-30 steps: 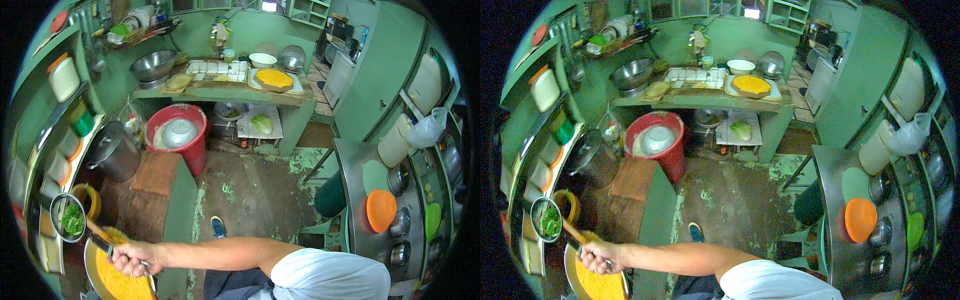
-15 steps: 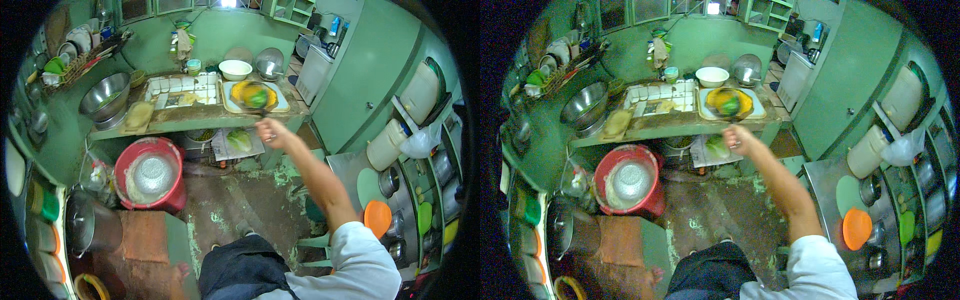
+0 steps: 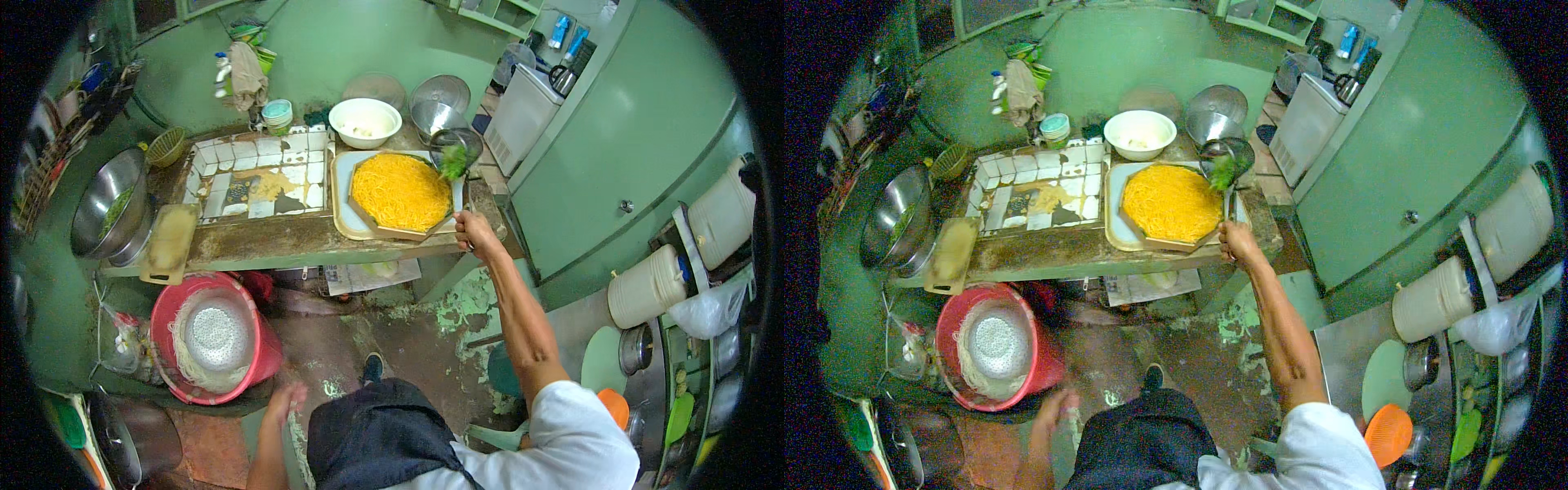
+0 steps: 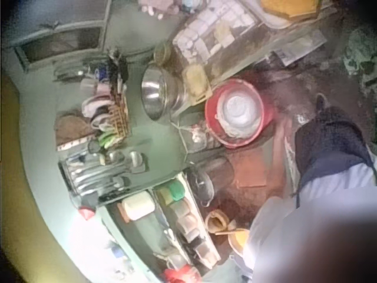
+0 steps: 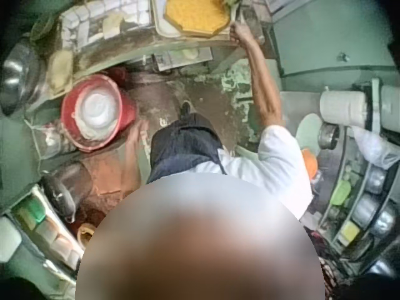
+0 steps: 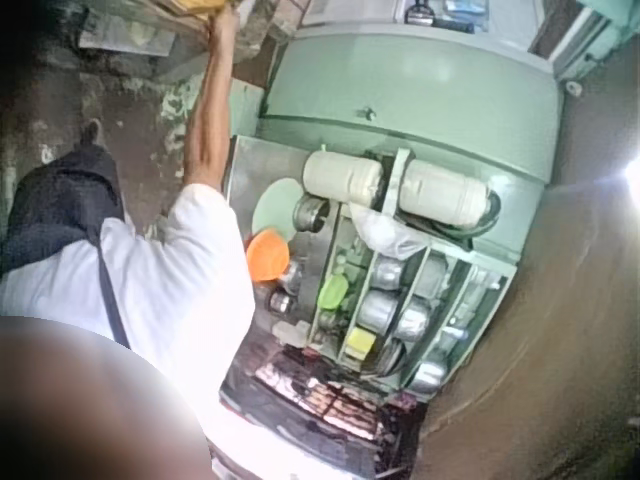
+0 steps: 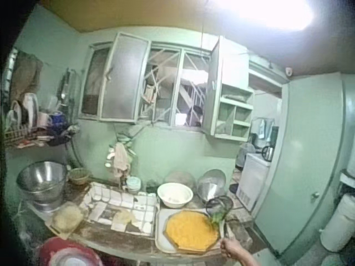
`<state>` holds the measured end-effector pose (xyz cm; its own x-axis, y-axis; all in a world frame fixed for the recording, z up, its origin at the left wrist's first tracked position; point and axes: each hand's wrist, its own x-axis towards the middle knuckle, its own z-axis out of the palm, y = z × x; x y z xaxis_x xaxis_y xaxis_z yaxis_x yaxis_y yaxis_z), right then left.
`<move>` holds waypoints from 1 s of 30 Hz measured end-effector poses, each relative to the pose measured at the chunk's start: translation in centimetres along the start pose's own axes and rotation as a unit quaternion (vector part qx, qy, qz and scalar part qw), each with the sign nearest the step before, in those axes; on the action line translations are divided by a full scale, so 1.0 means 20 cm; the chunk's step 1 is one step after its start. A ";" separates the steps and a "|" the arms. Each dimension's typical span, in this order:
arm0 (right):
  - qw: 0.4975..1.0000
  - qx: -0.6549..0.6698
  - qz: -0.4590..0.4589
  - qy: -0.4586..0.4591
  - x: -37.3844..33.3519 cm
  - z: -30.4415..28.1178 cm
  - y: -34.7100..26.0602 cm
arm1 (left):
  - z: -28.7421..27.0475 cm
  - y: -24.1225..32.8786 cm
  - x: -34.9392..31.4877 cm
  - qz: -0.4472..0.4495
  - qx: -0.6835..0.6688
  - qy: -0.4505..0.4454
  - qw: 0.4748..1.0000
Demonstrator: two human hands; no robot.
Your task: The person scoops yellow noodles from a large pot into a serving tray, then blanches chopped green vegetables in boiling water and places them on top. The person slices hard-boiled eggs and arranges the slices in a circular pattern around the vegetables on the tray.
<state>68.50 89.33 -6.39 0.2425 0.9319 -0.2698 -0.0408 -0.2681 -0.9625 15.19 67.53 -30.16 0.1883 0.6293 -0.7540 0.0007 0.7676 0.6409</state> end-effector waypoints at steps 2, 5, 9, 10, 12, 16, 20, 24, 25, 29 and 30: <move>0.960 -0.275 0.001 0.058 0.06 -0.04 0.14 | 0.21 0.37 0.08 0.080 0.031 -0.034 0.996; 0.912 -0.364 -0.155 0.107 0.20 -0.04 0.29 | 0.55 0.70 0.21 0.126 0.030 -0.123 0.984; 0.871 -0.448 -0.179 0.093 0.19 -0.01 0.37 | 0.67 0.83 0.31 0.095 0.127 -0.155 0.975; 0.849 -0.473 -0.204 0.117 0.23 -0.02 0.32 | 0.68 0.81 0.35 0.089 0.099 -0.150 0.980; 0.814 -0.536 -0.161 0.155 0.28 -0.04 0.21 | 0.63 0.73 0.40 0.067 0.068 -0.126 0.987; 0.812 -0.475 -0.247 0.232 0.32 -0.07 0.08 | 0.46 0.53 0.48 0.035 0.104 -0.042 0.993; 0.875 -0.404 -0.228 0.137 0.33 0.16 0.11 | 0.24 0.35 0.55 0.084 0.111 0.047 0.989; 0.969 -0.207 -0.127 -0.047 0.32 0.77 0.05 | -0.05 0.33 0.56 0.126 0.289 0.088 0.945; 0.972 -0.188 -0.125 -0.070 0.28 0.95 0.03 | -0.11 0.37 0.56 0.115 0.323 0.106 0.933; 0.934 -0.234 -0.172 -0.207 0.22 1.75 -0.12 | -0.40 0.63 0.50 0.123 0.191 0.126 0.966; 0.926 -0.240 -0.159 -0.244 0.26 1.97 -0.21 | -0.47 0.70 0.46 0.149 0.148 0.132 0.969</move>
<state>31.67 104.87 -4.79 -0.3041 0.9502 -0.0685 0.4214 0.0697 -0.9042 7.71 85.23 -29.37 -0.0345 0.8569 -0.5143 0.2739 0.5030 0.8197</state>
